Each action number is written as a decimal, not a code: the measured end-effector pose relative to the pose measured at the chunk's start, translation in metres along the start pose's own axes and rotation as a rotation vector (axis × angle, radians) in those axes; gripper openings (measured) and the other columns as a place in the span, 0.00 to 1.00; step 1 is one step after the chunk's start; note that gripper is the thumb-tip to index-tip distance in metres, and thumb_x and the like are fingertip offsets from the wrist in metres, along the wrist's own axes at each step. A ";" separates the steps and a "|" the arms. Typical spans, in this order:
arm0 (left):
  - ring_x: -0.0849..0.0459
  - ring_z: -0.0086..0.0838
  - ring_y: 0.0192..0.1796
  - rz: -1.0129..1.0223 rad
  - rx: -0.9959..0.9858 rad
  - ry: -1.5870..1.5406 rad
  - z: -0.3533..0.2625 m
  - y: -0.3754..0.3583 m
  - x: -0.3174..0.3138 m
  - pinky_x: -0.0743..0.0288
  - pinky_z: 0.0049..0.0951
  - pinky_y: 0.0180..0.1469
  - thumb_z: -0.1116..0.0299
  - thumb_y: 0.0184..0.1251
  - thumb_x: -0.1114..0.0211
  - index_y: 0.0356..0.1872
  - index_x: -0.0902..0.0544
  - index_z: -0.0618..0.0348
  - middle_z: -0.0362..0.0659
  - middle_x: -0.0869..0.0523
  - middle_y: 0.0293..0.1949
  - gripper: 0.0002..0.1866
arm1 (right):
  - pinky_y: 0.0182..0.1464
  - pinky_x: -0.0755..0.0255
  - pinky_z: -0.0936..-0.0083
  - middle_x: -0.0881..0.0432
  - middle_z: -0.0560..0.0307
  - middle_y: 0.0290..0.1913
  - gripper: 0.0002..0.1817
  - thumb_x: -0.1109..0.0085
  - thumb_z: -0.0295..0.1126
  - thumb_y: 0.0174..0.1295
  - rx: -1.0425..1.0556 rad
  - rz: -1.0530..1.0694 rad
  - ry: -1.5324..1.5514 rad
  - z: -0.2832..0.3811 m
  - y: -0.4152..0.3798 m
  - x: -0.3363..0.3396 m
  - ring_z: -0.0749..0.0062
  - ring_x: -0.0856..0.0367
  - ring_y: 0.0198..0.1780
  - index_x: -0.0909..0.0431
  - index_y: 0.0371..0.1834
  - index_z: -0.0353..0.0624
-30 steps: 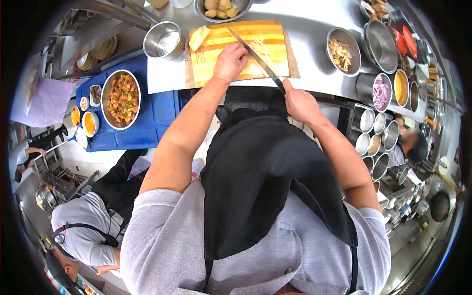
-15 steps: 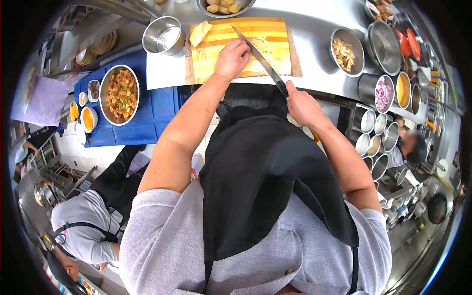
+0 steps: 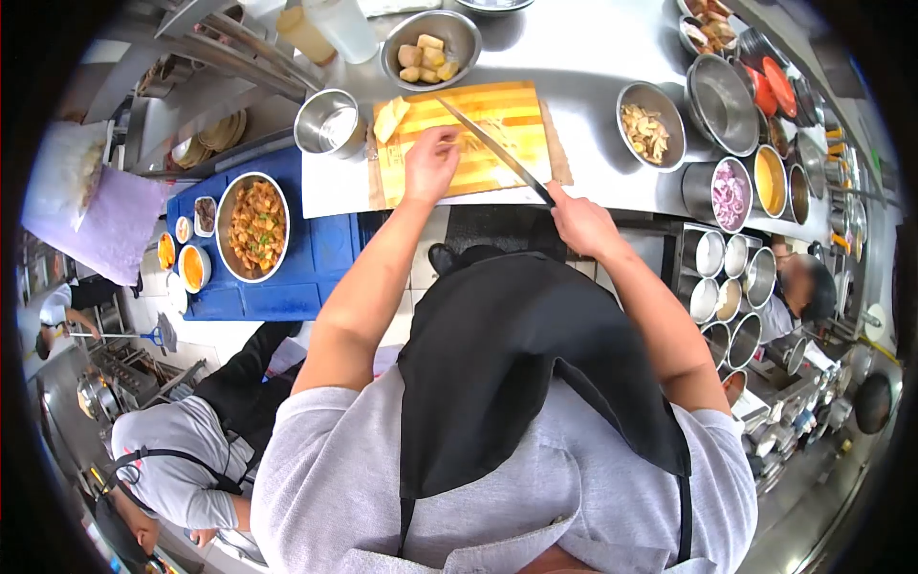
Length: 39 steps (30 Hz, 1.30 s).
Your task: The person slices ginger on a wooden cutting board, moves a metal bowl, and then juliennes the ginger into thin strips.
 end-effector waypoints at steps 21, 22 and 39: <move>0.15 0.38 0.46 0.040 -0.445 0.631 -0.013 0.002 -0.020 0.18 0.37 0.50 0.71 0.61 0.27 0.36 0.11 0.51 0.38 0.12 0.40 0.04 | 0.44 0.22 0.40 0.14 0.32 0.32 0.18 0.52 0.24 0.66 0.041 -0.034 -0.090 0.035 -0.014 0.014 0.32 0.13 0.39 0.34 0.59 0.34; 0.15 0.38 0.45 0.041 -0.439 0.638 -0.013 0.002 -0.020 0.18 0.37 0.49 0.71 0.61 0.27 0.36 0.11 0.50 0.38 0.12 0.40 0.04 | 0.44 0.22 0.40 0.14 0.32 0.32 0.18 0.52 0.24 0.66 0.037 -0.028 -0.088 0.037 -0.013 0.015 0.32 0.13 0.39 0.34 0.59 0.34; 0.15 0.35 0.45 -0.002 -0.443 0.610 -0.011 0.003 -0.019 0.17 0.37 0.48 0.70 0.56 0.27 0.33 0.12 0.49 0.35 0.13 0.37 0.04 | 0.49 0.22 0.41 0.13 0.29 0.38 0.17 0.53 0.22 0.66 -0.034 0.073 -0.122 0.047 -0.010 0.016 0.33 0.12 0.45 0.33 0.58 0.31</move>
Point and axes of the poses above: each hand's wrist, its own y-axis towards the middle knuckle, its own x-axis out of the back of the hand, z = x × y, the point moved 5 cm from there along y, towards the middle knuckle
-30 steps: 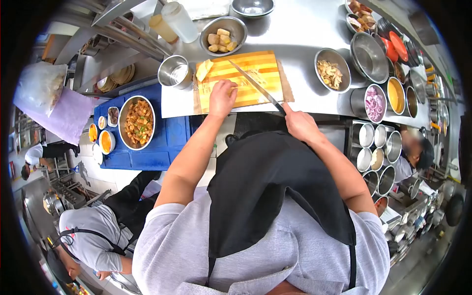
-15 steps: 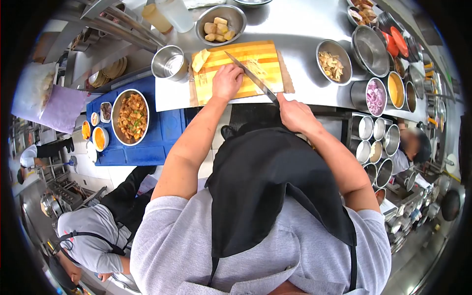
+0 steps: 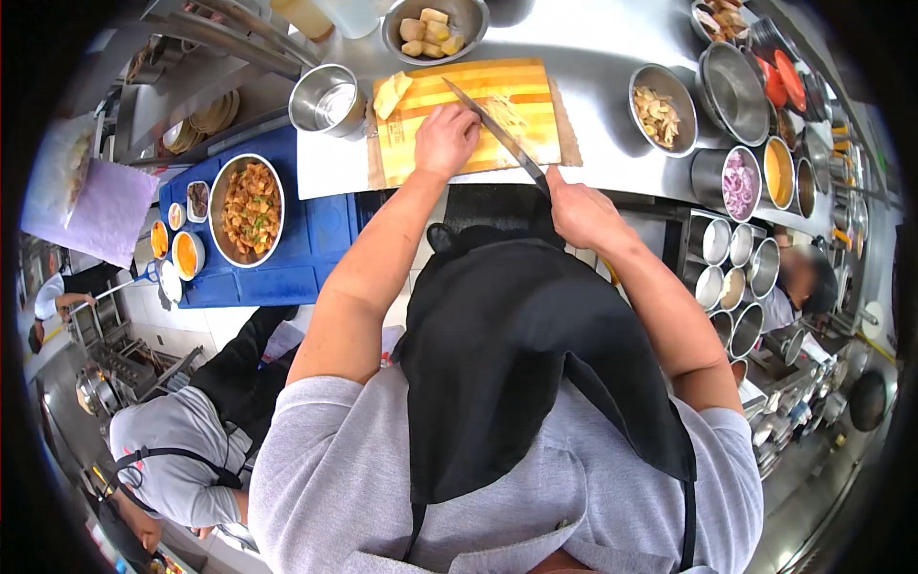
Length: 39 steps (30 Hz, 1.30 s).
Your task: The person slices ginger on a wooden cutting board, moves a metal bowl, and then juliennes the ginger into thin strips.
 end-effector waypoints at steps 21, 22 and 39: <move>0.16 0.35 0.44 -0.007 -0.005 0.031 0.002 -0.003 -0.003 0.18 0.38 0.46 0.69 0.56 0.29 0.32 0.12 0.48 0.34 0.15 0.36 0.03 | 0.51 0.21 0.42 0.13 0.26 0.42 0.19 0.51 0.20 0.64 -0.019 0.026 0.027 0.013 0.005 -0.008 0.32 0.13 0.48 0.33 0.59 0.31; 0.16 0.35 0.44 -0.004 0.000 0.032 0.002 -0.003 -0.004 0.18 0.38 0.46 0.69 0.56 0.29 0.32 0.12 0.48 0.34 0.15 0.36 0.03 | 0.51 0.21 0.42 0.13 0.26 0.42 0.18 0.51 0.20 0.65 -0.021 0.011 0.020 0.013 0.004 -0.010 0.32 0.13 0.48 0.33 0.58 0.30; 0.14 0.43 0.51 0.037 0.269 -0.130 0.019 -0.027 0.033 0.20 0.40 0.56 0.70 0.64 0.28 0.42 0.10 0.58 0.47 0.13 0.43 0.08 | 0.45 0.28 0.36 0.15 0.31 0.36 0.15 0.49 0.30 0.73 -0.002 -0.149 0.192 -0.041 -0.012 -0.025 0.28 0.16 0.43 0.37 0.59 0.44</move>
Point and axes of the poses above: each hand's wrist, its own y-axis towards the middle knuckle, its own x-axis out of the back of the hand, z = x × y, the point moved 5 cm from there along y, towards the middle knuckle
